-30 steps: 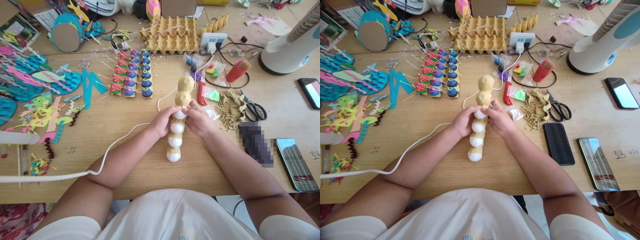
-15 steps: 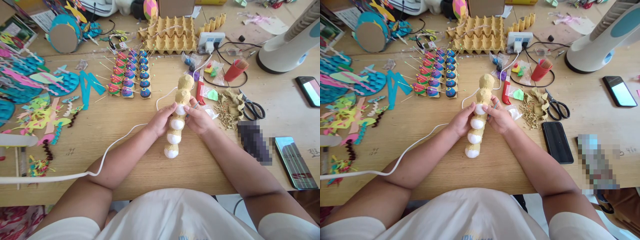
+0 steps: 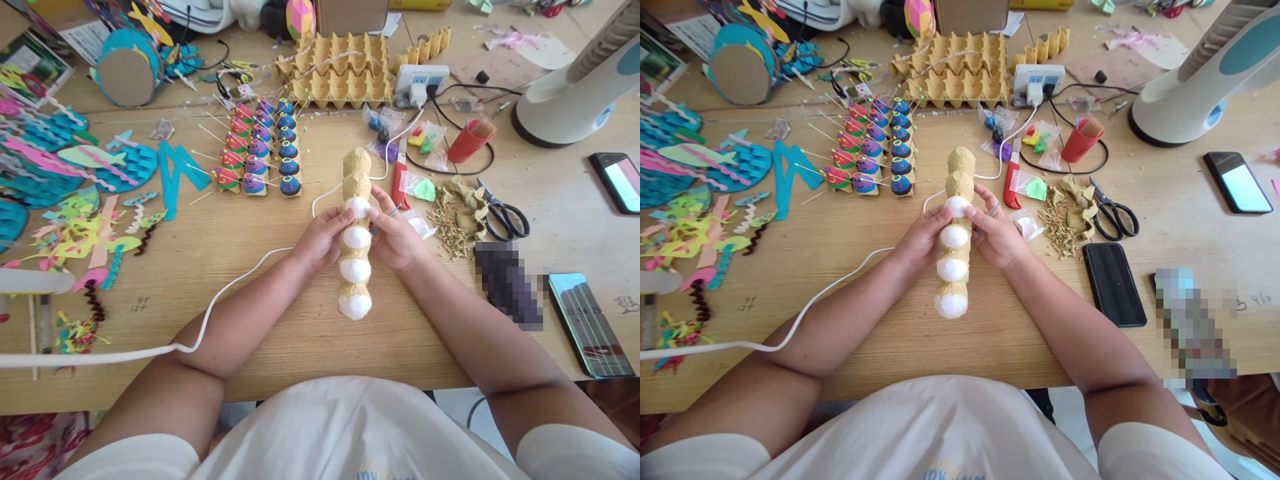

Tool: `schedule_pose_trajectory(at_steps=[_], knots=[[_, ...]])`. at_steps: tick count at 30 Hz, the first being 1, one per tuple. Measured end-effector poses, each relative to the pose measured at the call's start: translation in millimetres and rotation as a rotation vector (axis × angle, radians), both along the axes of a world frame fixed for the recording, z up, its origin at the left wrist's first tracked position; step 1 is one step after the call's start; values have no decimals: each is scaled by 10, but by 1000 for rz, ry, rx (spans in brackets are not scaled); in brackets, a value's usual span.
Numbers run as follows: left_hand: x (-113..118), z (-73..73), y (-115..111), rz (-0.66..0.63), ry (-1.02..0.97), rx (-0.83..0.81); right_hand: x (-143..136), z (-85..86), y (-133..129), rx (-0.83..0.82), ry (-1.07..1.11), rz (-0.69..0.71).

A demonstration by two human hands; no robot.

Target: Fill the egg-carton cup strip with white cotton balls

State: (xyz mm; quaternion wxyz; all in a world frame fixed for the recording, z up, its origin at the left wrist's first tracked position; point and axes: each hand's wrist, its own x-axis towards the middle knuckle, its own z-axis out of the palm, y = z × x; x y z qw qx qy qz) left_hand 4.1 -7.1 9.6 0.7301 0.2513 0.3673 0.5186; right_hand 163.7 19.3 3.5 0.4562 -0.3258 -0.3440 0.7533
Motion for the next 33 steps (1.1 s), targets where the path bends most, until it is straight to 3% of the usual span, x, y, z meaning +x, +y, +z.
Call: schedule_pose_trajectory(at_steps=[6, 15, 22, 33], knots=[[4, -24, 20, 30, 34, 4, -19, -25, -11, -8, -9, -62], [36, -57, 40, 92, 63, 10, -19, -24, -11, 5, 3, -41], [-3, -21, 11, -5, -32, -3, -38, -1, -31, 33, -22, -52], [6, -22, 18, -23, -99, -34, -31, 44, -49, 6, 9, -15]])
